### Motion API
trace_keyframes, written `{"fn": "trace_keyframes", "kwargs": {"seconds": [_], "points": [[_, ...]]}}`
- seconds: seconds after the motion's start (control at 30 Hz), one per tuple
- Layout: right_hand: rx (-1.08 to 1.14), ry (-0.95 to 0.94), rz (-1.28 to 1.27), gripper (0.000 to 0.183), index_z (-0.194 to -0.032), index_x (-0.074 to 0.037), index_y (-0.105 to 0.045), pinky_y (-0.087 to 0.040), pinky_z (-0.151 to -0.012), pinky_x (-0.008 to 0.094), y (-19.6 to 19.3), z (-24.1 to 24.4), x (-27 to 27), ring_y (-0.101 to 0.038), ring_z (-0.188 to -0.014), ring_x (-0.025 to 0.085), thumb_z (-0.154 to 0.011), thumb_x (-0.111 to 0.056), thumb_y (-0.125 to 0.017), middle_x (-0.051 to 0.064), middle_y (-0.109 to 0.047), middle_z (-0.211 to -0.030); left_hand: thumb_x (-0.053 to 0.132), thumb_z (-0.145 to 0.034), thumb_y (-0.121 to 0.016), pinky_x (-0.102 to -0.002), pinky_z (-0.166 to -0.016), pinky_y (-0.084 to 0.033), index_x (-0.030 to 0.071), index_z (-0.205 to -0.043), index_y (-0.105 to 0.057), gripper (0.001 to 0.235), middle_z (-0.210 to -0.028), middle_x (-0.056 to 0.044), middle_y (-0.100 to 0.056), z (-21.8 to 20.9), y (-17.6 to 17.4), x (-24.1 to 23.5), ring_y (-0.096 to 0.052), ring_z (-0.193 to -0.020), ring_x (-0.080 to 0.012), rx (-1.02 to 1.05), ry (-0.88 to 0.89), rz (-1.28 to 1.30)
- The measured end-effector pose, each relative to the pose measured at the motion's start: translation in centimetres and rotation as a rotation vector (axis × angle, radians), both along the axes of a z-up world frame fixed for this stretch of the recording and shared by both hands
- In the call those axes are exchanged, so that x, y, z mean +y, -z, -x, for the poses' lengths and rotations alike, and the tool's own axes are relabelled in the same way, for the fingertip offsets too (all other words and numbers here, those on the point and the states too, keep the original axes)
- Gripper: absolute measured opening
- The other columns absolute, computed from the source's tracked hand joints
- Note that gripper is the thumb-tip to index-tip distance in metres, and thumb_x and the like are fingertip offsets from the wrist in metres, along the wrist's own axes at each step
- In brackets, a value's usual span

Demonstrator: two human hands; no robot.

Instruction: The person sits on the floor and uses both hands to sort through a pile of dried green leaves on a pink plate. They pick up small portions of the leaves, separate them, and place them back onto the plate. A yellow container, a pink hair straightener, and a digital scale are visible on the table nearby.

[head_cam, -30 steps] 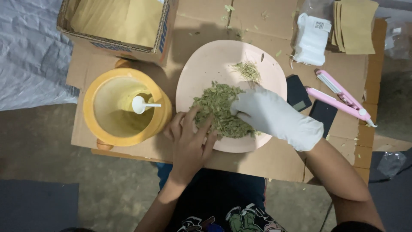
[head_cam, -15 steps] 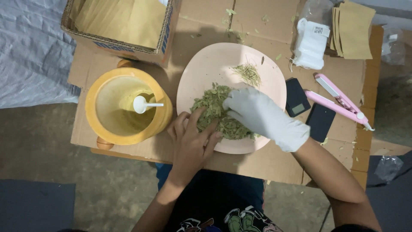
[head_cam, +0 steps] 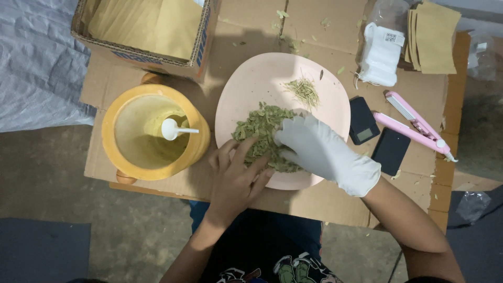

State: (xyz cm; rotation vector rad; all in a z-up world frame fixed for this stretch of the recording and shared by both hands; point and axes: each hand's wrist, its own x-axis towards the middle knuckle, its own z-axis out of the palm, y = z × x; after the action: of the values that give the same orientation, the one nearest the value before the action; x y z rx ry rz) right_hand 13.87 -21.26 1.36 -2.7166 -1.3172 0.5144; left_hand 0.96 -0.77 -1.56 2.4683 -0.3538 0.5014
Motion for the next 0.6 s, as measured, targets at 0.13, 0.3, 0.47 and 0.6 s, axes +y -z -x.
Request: {"fn": "trace_keyframes", "kwargs": {"seconds": [0.13,0.3,0.47,0.6], "points": [[0.137,0.125,-0.033,0.031,-0.119,-0.016,-0.071,-0.062,-0.087,0.047,0.3,0.0,-0.4,-0.074,-0.100,0.033,-0.108,-0.044,-0.062,0.007,-0.070,-0.104,0.052,-0.118,-0.044,-0.050,-0.107,-0.023,0.017,-0.119,-0.081,0.050,-0.145,-0.013,-0.060,0.1,0.6,0.0,-0.043,-0.134,-0.0350,0.023,0.007,0.026],[0.177,0.171,0.042,0.016,-0.117,-0.018,-0.071,-0.061,-0.092,0.043,4.1,-0.7,-3.9,-0.077,-0.095,0.032,-0.107,-0.029,-0.063,0.011,-0.074,-0.103,0.053,-0.117,-0.044,-0.051,-0.109,-0.023,0.017,-0.136,-0.075,0.051,-0.147,-0.014,-0.057,0.3,0.4,0.0,-0.042,-0.136,-0.0352,0.047,0.007,0.025],[0.182,0.202,0.152,0.029,-0.124,-0.022,-0.080,-0.065,-0.084,0.056,-7.0,-1.0,-2.2,-0.079,-0.098,0.044,-0.101,-0.033,-0.066,0.014,-0.082,-0.106,0.055,-0.116,-0.045,-0.051,-0.106,-0.025,0.020,-0.132,-0.077,0.050,-0.151,-0.014,-0.055,0.4,-0.1,0.1,-0.041,-0.136,-0.0376,0.044,0.047,0.001],[0.022,0.178,0.178,0.029,-0.116,-0.035,-0.078,-0.066,-0.082,0.048,-6.2,-1.3,-2.5,-0.079,-0.093,0.036,-0.096,-0.055,-0.071,0.002,-0.078,-0.101,0.061,-0.112,-0.049,-0.051,-0.106,-0.023,0.023,-0.130,-0.078,0.051,-0.154,-0.012,-0.055,0.2,0.4,-0.1,-0.038,-0.136,-0.0364,0.016,0.078,-0.037]]}}
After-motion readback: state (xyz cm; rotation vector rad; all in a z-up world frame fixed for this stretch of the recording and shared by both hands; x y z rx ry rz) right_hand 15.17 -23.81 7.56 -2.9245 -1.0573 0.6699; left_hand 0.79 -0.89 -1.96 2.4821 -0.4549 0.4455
